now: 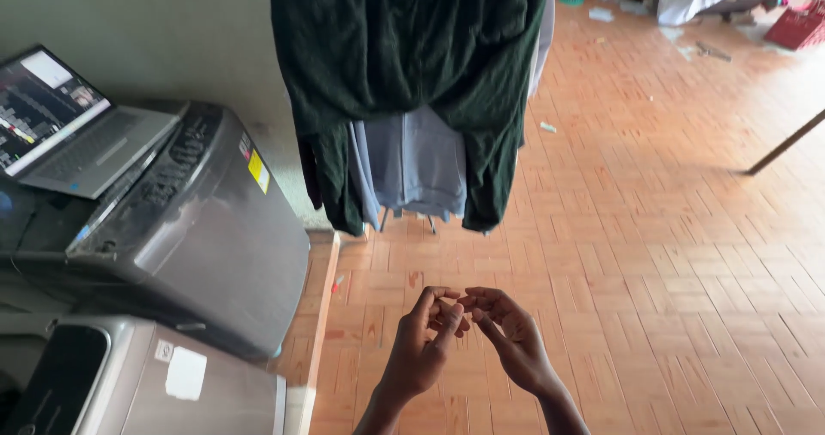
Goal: Hanging several items of clothing, including shirts and trousers, onto a drying rack using hangers on a balcony.
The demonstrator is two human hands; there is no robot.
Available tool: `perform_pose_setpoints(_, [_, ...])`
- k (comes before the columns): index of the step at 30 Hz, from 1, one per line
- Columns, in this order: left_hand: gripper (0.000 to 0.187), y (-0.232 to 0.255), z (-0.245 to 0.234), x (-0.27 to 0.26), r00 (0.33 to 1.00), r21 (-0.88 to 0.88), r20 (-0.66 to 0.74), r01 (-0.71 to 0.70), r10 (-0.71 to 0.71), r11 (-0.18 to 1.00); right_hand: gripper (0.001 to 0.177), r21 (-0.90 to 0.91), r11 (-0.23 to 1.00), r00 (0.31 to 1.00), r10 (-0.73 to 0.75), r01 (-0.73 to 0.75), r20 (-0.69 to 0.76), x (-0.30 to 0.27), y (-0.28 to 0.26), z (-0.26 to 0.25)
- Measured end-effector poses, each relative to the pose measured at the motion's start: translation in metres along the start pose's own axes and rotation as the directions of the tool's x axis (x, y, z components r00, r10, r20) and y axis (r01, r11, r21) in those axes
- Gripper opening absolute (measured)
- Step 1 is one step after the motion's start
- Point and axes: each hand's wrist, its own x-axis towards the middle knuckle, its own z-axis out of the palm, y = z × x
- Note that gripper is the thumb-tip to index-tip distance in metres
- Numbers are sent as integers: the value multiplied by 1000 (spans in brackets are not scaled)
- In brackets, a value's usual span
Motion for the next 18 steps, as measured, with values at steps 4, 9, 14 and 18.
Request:
perform_pose_setpoints(4, [26,17,-20,23,987,51,-6,-160,161,986,35,-59,997,999,-47,48,8,28,-37,11])
perform_pose_setpoints(9, [29,46,-47,53,962,69,19,-274,273,959,29,-198,964,984,-169,178,65,67,-72,24])
perform_pose_setpoints(14, [32,87,-77,85,928,217,11,-366,373,905,25,-182,922,939,-341,342,36,115,-89,37])
perform_pose_setpoints(18, [30,108,-108,121,831,336,6,-526,557,781,22,-116,860,864,-503,497,-28,160,-109,45])
